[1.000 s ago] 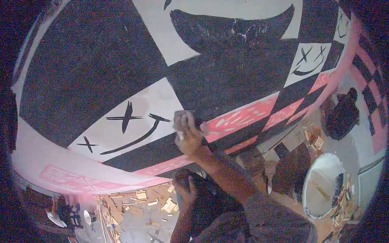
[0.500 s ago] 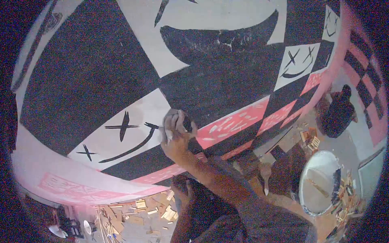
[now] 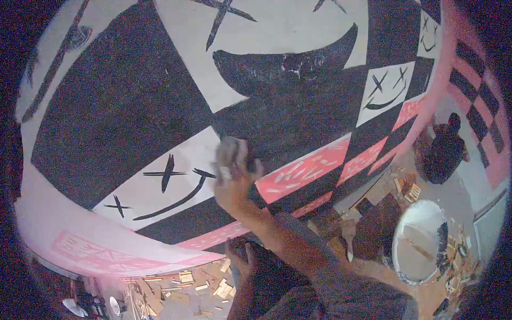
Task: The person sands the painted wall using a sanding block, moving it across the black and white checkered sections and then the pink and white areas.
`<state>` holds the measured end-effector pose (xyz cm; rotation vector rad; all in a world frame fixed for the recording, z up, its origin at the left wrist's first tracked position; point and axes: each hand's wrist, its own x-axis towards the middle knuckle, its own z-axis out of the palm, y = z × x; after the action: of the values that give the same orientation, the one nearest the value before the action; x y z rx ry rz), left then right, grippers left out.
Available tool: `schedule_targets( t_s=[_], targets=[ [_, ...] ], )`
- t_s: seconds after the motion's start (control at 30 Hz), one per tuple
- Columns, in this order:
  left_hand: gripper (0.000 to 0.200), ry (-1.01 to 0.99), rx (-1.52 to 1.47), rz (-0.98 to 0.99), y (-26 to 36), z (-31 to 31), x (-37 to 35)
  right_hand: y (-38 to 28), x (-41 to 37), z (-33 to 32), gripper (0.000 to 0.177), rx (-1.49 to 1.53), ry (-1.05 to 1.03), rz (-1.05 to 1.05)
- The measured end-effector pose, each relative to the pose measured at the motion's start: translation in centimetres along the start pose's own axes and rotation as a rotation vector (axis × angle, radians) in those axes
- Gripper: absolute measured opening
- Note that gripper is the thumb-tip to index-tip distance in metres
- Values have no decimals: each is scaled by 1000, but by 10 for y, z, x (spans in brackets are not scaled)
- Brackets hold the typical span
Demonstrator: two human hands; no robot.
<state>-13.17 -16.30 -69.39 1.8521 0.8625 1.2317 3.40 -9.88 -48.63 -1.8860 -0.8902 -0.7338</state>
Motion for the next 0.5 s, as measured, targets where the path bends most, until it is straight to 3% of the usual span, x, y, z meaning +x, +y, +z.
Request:
schedule_targets(
  t_s=[0.1,0.13,0.2,0.3,0.37,0.5],
  targets=[
    [58,-36,70,-27,-1,-6,-2,-2,0,-5,72,138,30,-28],
    [58,-14,23,-27,0,-6,-1,16,-9,-3,62,24,37,-127],
    [59,34,-73,-28,7,-4,1,51,-42,7,64,-177,-90,36],
    [61,59,-12,44,2,-3,1,116,-101,36,64,-137,-170,212],
    [62,10,95,45,14,-9,3,123,-105,18,67,-194,-324,230],
    [62,32,25,-1,26,-9,2,130,-99,-6,39,179,-288,291]
  ],
)
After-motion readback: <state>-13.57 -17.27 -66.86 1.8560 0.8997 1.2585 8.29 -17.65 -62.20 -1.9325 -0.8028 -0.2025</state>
